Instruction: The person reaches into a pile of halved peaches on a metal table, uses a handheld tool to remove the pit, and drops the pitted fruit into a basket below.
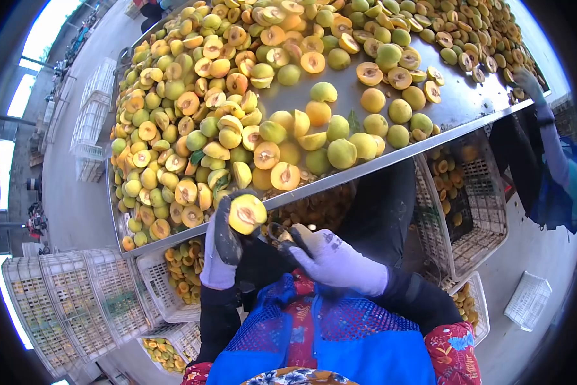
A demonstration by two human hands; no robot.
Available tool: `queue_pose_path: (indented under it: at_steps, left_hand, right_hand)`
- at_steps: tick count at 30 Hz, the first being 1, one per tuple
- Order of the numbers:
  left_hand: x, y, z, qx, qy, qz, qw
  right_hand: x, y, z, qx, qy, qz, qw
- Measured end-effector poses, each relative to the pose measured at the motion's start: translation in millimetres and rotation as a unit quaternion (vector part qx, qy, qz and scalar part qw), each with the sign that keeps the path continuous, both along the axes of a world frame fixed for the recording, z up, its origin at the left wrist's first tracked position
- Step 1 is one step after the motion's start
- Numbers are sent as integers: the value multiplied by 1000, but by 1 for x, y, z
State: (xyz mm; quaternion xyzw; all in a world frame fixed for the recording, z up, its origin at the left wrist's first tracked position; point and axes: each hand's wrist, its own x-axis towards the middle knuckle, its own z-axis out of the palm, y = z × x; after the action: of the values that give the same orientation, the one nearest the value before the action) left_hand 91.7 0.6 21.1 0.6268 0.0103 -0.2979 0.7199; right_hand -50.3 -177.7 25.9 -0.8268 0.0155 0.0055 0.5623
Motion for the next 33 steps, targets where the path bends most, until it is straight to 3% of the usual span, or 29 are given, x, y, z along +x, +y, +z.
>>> queue_pose_path:
  at_steps: [2,7,10,11,14,15,18,19,22,25,28,31,33]
  left_hand:
    - [-15,-9,7,-12,-61,-32,998]
    - [-40,-21,14,-193,155,37,968]
    - [-45,-15,-1,-113,123,47,985]
    - [-47,-16,-6,31,-65,-10,997]
    - [-55,-23,-7,112,-110,38,987]
    - [-55,-23,-10,168,-200,17,965]
    - [-62,-36,10,144,-204,30,968]
    - [-64,-39,12,175,-255,37,950]
    - [-72,-39,1,175,-291,66,938]
    - [-74,-43,7,237,-323,50,915]
    - [-72,-45,14,275,-326,12,904]
    - [-66,-35,-8,267,-185,-40,945]
    - [-68,-42,8,291,-228,-41,928]
  right_hand:
    - [5,-4,22,-32,38,35,998]
    - [2,0,26,-51,65,27,996]
    - [2,1,23,-57,26,31,998]
    - [2,2,22,-49,43,22,998]
    - [1,6,22,-42,75,10,996]
    - [1,7,25,-51,76,14,996]
    - [1,5,24,-13,33,25,999]
    - [1,4,24,10,11,28,999]
    - [10,-10,44,234,195,67,950]
    - [8,-12,40,206,176,79,959]
    - [1,-10,23,163,70,101,979]
    - [-8,2,4,41,100,63,992]
    - [-6,-6,11,123,103,87,983]
